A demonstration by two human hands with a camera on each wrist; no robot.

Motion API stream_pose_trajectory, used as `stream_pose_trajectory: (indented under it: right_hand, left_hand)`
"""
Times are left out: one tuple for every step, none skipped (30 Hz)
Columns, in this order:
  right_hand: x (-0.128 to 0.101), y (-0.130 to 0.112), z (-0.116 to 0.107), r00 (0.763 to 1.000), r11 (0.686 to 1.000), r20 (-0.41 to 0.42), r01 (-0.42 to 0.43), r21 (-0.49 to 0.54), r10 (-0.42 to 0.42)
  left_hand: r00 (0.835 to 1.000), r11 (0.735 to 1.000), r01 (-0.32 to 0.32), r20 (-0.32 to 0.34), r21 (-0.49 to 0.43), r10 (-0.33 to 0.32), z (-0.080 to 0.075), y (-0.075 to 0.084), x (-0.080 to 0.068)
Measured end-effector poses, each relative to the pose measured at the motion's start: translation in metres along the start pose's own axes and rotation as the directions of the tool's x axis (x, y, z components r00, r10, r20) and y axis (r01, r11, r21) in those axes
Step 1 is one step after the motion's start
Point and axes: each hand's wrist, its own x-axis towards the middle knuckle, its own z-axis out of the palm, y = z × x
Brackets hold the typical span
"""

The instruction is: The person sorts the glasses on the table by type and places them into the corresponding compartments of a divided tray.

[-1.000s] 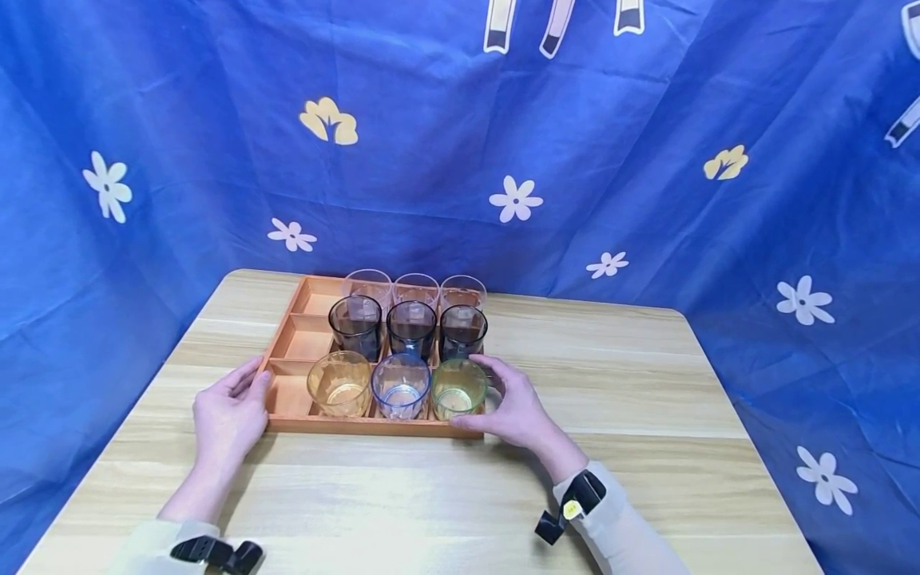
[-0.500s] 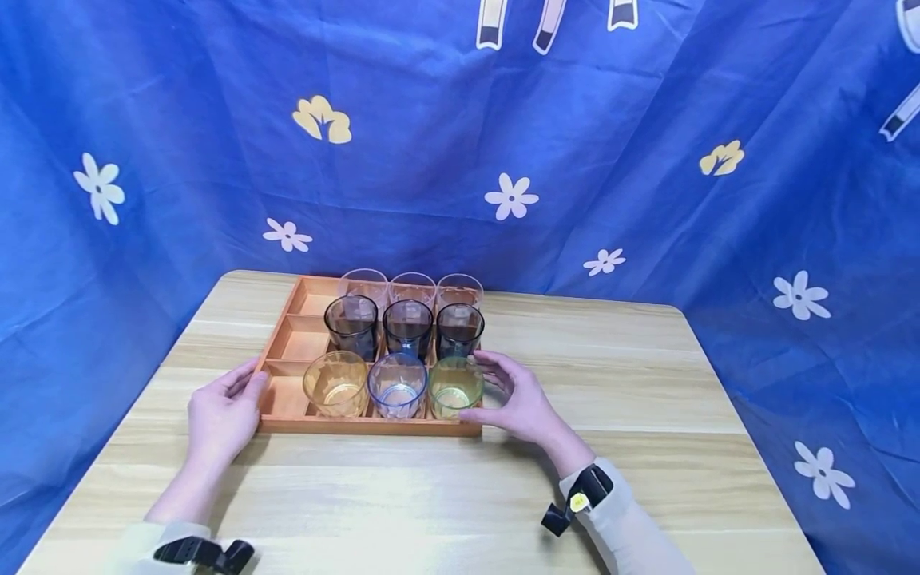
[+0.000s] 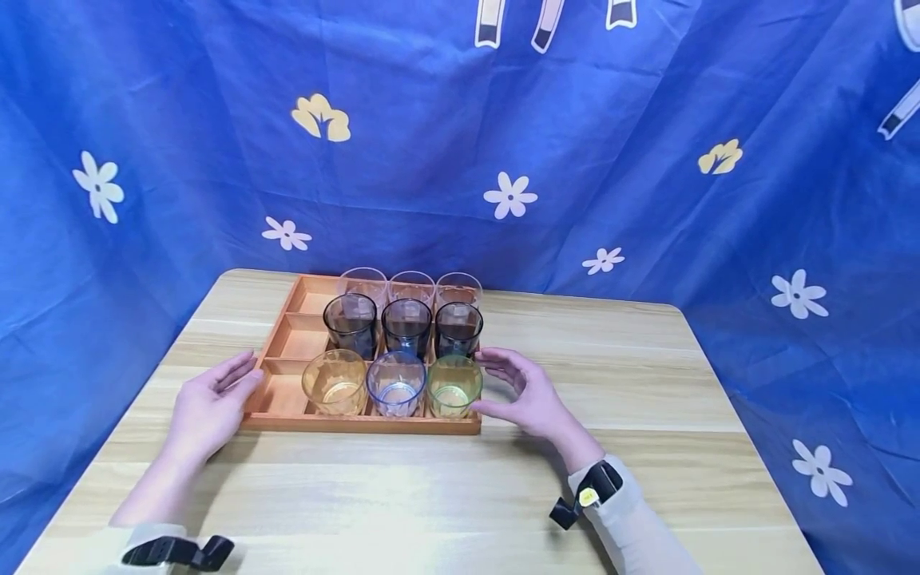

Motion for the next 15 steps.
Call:
stream_pose_trajectory:
  right_hand:
    - [0.000,0.000,-0.001,1.000,1.000,-0.001,0.004,0.000,-0.004]
    - [-0.001,0.000,-0.003,1.000,1.000,-0.002,0.008,-0.003,-0.008]
    - [-0.001,0.000,-0.004,1.000,1.000,-0.005,0.009,-0.010,-0.010]
    - [-0.002,0.001,-0.006,1.000,1.000,-0.009,0.009,-0.017,-0.009]
    - [-0.004,0.001,-0.008,1.000,1.000,-0.016,0.006,-0.026,-0.006]
    - [-0.005,0.001,-0.009,1.000,0.999,-0.024,0.004,-0.037,-0.005]
    - [-0.006,0.001,-0.012,0.999,0.999,-0.033,-0.002,-0.047,0.001]
    - [-0.008,0.001,-0.014,0.999,0.998,-0.043,-0.006,-0.058,0.003]
    - [-0.009,0.001,-0.016,0.999,0.998,-0.054,-0.006,-0.066,0.003]
    - [-0.010,0.000,-0.019,0.998,0.998,-0.065,-0.008,-0.069,0.004]
    - [-0.011,-0.001,-0.022,0.997,0.997,-0.078,-0.008,-0.072,0.002]
    - [-0.012,-0.002,-0.025,0.996,0.997,-0.091,-0.007,-0.074,0.000]
    - [-0.012,-0.003,-0.029,0.994,0.997,-0.106,-0.006,-0.078,-0.002]
    - [-0.013,-0.004,-0.032,0.993,0.997,-0.120,-0.002,-0.082,-0.008]
    - [-0.012,-0.006,-0.035,0.991,0.996,-0.137,-0.001,-0.089,-0.011]
  left_hand:
    - [1.000,1.000,-0.004,-0.007,0.005,0.004,-0.002,0.000,0.001]
    - [1.000,1.000,-0.008,-0.012,0.010,0.008,-0.003,0.001,0.002]
    - [1.000,1.000,-0.005,-0.015,0.017,0.005,-0.005,0.002,0.002]
    - [1.000,1.000,-0.003,-0.014,0.027,0.003,-0.006,0.003,0.003]
    - [1.000,0.999,0.001,-0.013,0.039,0.000,-0.007,0.005,0.003]
    - [1.000,0.999,0.006,-0.012,0.050,-0.005,-0.009,0.007,0.004]
    - [1.000,0.998,0.011,-0.010,0.062,-0.010,-0.010,0.009,0.004]
    - [1.000,0.997,0.014,-0.009,0.075,-0.013,-0.011,0.011,0.004]
    - [1.000,0.996,0.013,-0.007,0.084,-0.012,-0.011,0.014,0.005]
    - [1.000,0.996,0.007,-0.007,0.089,-0.006,-0.012,0.017,0.006]
    - [1.000,0.995,0.007,-0.010,0.104,-0.006,-0.012,0.021,0.007]
    - [1.000,0.993,0.003,-0.011,0.117,-0.001,-0.012,0.024,0.008]
    - [1.000,0.991,-0.004,-0.016,0.131,0.006,-0.012,0.028,0.009]
    - [1.000,0.989,-0.011,-0.023,0.145,0.015,-0.012,0.031,0.011]
    - [0.999,0.987,-0.017,-0.029,0.157,0.022,-0.012,0.035,0.012]
